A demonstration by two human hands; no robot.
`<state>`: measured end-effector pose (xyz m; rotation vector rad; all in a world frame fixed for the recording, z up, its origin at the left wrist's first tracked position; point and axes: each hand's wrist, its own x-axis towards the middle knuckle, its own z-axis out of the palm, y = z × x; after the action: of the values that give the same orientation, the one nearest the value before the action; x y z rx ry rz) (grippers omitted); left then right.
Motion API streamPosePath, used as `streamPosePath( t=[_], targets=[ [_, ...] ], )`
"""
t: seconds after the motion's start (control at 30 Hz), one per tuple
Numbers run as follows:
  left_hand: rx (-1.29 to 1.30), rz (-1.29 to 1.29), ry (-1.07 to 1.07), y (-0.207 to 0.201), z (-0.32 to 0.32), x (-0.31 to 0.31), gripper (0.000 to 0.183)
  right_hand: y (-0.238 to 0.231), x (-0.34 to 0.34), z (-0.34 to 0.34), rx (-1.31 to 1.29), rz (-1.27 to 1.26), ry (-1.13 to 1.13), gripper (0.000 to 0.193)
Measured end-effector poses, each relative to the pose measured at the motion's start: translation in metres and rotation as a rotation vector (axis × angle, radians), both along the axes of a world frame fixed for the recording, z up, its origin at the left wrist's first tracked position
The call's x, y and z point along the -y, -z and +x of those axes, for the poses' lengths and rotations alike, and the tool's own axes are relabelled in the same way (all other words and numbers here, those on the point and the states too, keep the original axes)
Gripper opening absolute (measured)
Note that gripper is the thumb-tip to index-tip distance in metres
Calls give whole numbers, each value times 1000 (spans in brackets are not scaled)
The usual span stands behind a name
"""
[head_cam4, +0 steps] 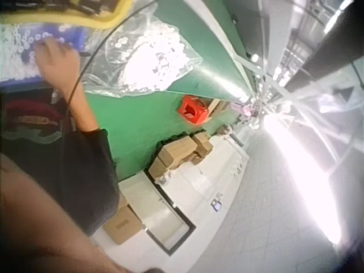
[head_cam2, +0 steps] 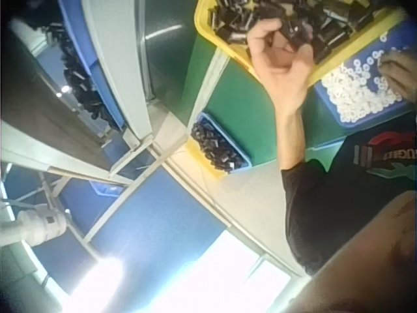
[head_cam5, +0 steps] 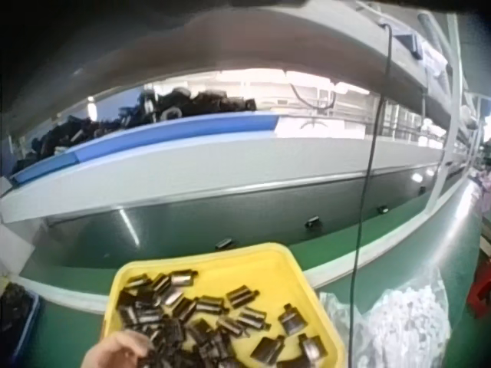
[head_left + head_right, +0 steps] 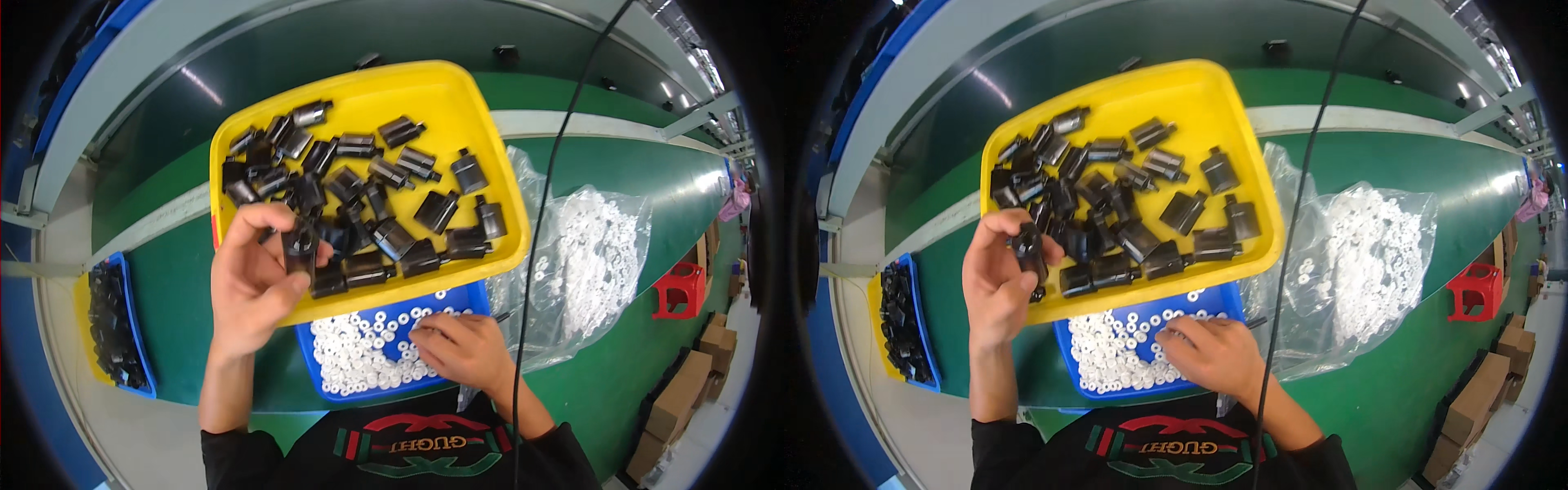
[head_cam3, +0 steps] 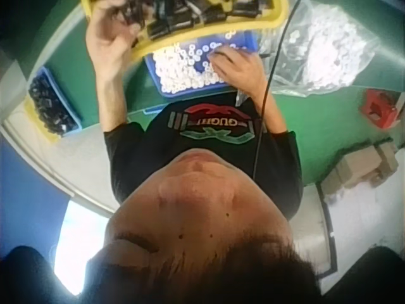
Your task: The person repeatedly picks black cylindrical components from a yellow tray and white washers from a blue tray, then inserts the washers into the components by hand. The person handles items one at a time and places the assembled units back into the yellow tray.
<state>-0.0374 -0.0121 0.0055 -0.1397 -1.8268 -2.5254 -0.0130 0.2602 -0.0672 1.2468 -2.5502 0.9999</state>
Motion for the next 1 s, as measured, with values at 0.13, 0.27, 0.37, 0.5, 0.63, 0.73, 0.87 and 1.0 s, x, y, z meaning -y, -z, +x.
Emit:
streamPosePath(
  t=[0.13, 0.27, 0.37, 0.5, 0.63, 0.73, 0.87, 1.0],
  targets=[
    [82, 156, -39, 24, 36, -1, 66, -15, 2, -4, 98, -75, -50, 24],
    [152, 451, 82, 32, 58, -11, 90, -32, 16, -8, 207, -190, -71, 24],
    [86, 707, 183, 46, 58, -12, 77, -38, 22, -12, 203, -61, 3, 22],
    [-98, 669, 195, 64, 57, -8, 52, -30, 24, -13, 173, 207, 64, 18],
    [-128, 471, 305, 69, 60, 4, 53, -25, 34, -6, 143, 315, 123, 16],
    [-48, 492, 228, 62, 66, -3, 57, -20, 39, -9, 83, 343, 151, 15],
    [-64, 305, 184, 59, 62, -5, 53, -16, 37, -14, 46, 339, 96, 13],
    [-145, 134, 188, 61, 58, -5, 51, -22, 33, -15, 149, 170, 53, 17]
  ],
)
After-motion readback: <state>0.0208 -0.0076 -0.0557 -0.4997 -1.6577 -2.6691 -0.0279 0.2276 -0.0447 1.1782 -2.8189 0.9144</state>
